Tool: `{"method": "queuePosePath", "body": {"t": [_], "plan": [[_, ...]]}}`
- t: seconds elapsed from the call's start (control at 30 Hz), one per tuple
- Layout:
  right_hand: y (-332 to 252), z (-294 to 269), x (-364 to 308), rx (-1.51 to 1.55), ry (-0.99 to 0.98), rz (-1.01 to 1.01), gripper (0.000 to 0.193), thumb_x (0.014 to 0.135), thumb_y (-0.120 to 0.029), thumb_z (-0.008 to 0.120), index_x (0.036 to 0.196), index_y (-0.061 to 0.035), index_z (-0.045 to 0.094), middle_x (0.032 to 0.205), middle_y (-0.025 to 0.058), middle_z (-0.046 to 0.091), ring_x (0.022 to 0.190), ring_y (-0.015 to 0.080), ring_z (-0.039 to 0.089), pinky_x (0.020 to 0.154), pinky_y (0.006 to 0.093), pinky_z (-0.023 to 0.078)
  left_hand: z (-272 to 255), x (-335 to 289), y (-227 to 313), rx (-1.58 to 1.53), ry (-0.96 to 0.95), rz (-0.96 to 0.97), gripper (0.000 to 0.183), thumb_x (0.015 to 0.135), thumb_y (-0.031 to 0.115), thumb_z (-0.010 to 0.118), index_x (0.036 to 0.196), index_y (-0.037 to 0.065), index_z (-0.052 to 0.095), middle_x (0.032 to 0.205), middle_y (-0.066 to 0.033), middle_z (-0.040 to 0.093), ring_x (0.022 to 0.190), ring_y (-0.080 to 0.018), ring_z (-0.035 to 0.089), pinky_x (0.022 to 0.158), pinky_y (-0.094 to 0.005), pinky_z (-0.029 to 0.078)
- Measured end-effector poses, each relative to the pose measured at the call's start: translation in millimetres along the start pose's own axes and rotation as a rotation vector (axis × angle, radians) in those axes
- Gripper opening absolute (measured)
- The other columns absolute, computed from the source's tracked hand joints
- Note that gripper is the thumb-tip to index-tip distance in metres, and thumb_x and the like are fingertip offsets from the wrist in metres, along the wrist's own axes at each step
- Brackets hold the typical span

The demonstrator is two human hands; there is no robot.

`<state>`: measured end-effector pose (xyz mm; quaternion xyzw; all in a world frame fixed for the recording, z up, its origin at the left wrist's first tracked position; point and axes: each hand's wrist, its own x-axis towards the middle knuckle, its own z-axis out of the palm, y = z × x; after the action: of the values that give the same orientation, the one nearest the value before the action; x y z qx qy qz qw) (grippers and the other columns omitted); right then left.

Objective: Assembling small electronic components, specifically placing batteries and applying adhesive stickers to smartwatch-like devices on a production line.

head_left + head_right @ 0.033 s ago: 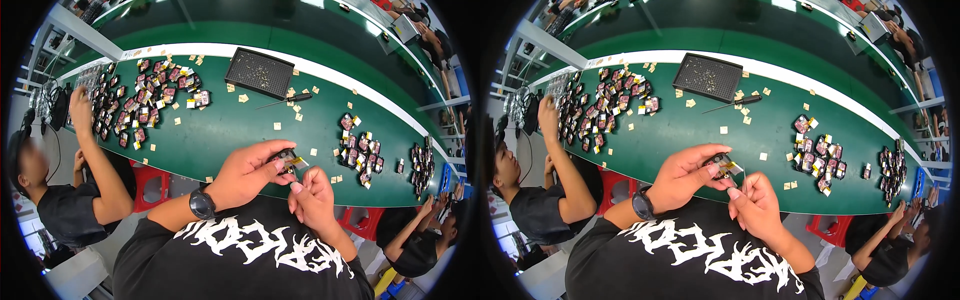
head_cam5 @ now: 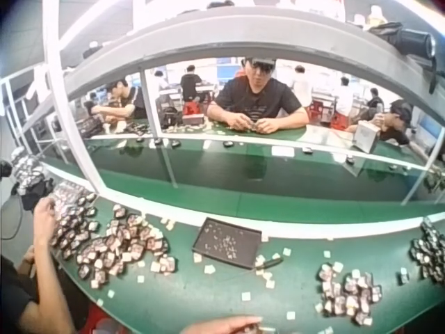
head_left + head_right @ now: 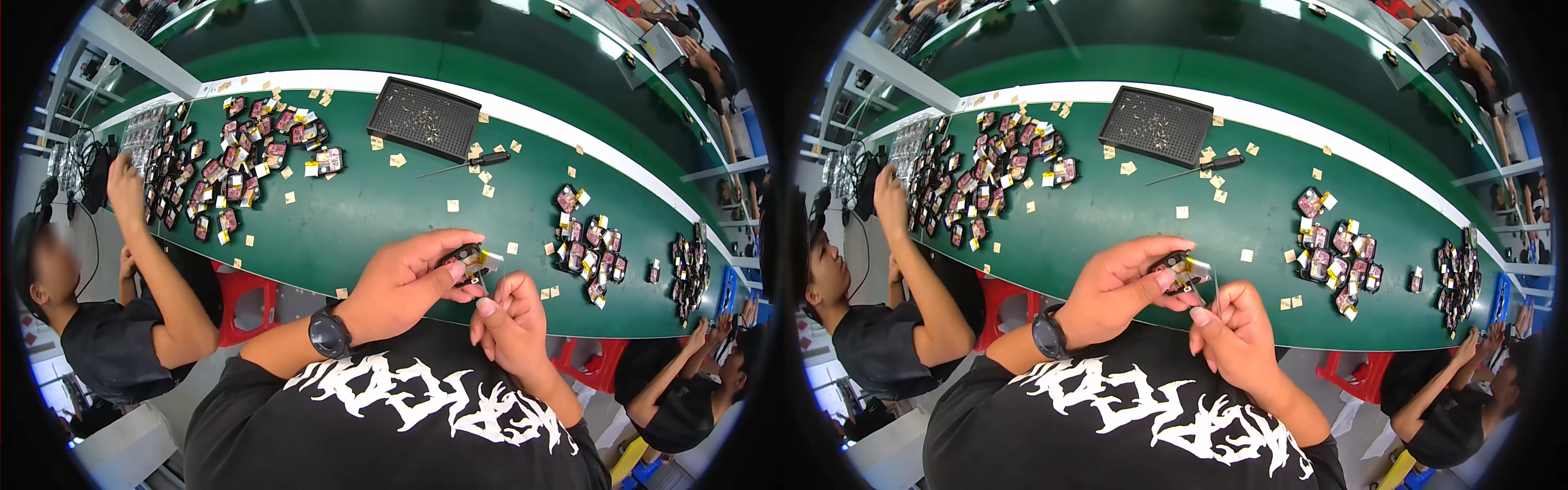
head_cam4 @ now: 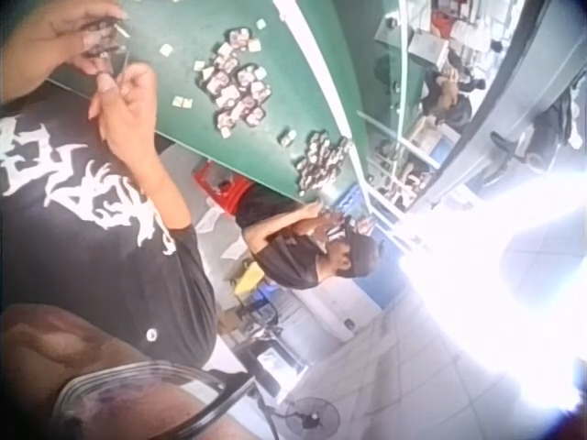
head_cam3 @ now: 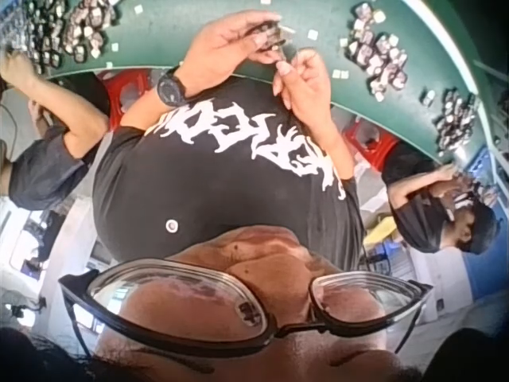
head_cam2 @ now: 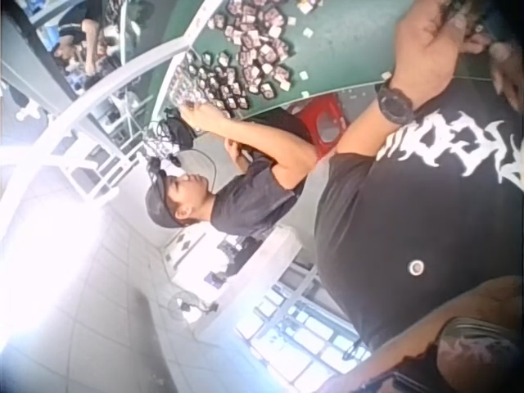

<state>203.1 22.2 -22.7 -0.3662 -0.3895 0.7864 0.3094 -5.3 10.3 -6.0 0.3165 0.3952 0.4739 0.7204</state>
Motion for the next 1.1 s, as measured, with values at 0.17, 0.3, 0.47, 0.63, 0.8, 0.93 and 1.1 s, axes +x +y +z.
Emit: {"method": "queuePosePath", "body": {"t": [0.17,0.3,0.47,0.63,0.8,0.93,1.1], "plan": [[-1,-5,-5,-0.046,0.01,-0.079,0.017,0.104,-0.013,0.055,0.116,-0.0061,0.043,0.082,0.0131,0.069,0.054,0.0069,0.051,0.05,0.0201,0.039,2,-1,-4,0.044,0.017,0.05,0.037,0.104,0.004,0.051,0.14,0.0,0.051,0.115,-0.0086,0.065,0.102,-0.014,0.069,0.083,-0.0264,0.057],[-5,-19,-9,-0.186,-0.075,-0.063,0.021,0.104,-0.013,0.055,0.122,-0.0051,0.047,0.087,0.0117,0.07,0.06,0.0067,0.052,0.055,0.0206,0.041,5,-1,-3,0.194,0.043,0.118,0.035,0.103,0.003,0.051,0.138,0.0,0.054,0.113,-0.0097,0.065,0.098,-0.0154,0.07,0.081,-0.027,0.058],[11,-23,-10,-0.202,0.016,-0.222,0.022,0.104,-0.013,0.055,0.123,-0.0043,0.048,0.09,0.0108,0.067,0.06,0.0056,0.049,0.056,0.02,0.041,6,0,-3,0.288,0.076,0.176,0.037,0.102,0.002,0.052,0.139,0.0,0.052,0.115,-0.0118,0.065,0.098,-0.0174,0.071,0.08,-0.0274,0.057],[1,-25,-1,-0.424,0.052,-0.516,0.038,0.09,0.004,0.069,0.123,-0.0052,0.052,0.102,0.0093,0.062,0.06,0.0051,0.043,0.054,0.0207,0.038,7,0,0,0.32,0.029,0.088,0.039,0.103,0.001,0.052,0.141,0.0,0.05,0.12,-0.0126,0.063,0.099,-0.0173,0.07,0.079,-0.0268,0.057],[-29,-21,16,-1.007,-0.003,-0.835,0.034,0.075,0.007,0.078,0.106,-0.0039,0.072,0.095,0.0088,0.064,0.07,0.0199,0.065,0.06,0.0296,0.052,12,0,3,0.454,0.028,0.017,0.04,0.101,0.002,0.055,0.142,0.002,0.053,0.105,-0.0075,0.068,0.082,-0.0112,0.069,0.067,-0.0239,0.056],[-37,-19,20,-1.125,0.029,-0.843,0.035,0.073,0.004,0.079,0.107,-0.0043,0.072,0.092,0.0081,0.065,0.071,0.022,0.065,0.059,0.0317,0.052,11,0,4,0.523,0.038,0.042,0.041,0.1,0.003,0.057,0.141,0.003,0.055,0.101,-0.0064,0.07,0.078,-0.0093,0.068,0.063,-0.0233,0.055],[-39,-19,25,-1.224,-0.043,-0.929,0.034,0.072,0.002,0.08,0.104,-0.0033,0.071,0.087,0.0088,0.066,0.069,0.0246,0.065,0.059,0.0333,0.053,8,2,-1,0.609,0.047,0.054,0.04,0.097,-0.001,0.056,0.137,0.001,0.058,0.102,-0.0066,0.071,0.078,-0.0089,0.068,0.067,-0.0235,0.054]]}}
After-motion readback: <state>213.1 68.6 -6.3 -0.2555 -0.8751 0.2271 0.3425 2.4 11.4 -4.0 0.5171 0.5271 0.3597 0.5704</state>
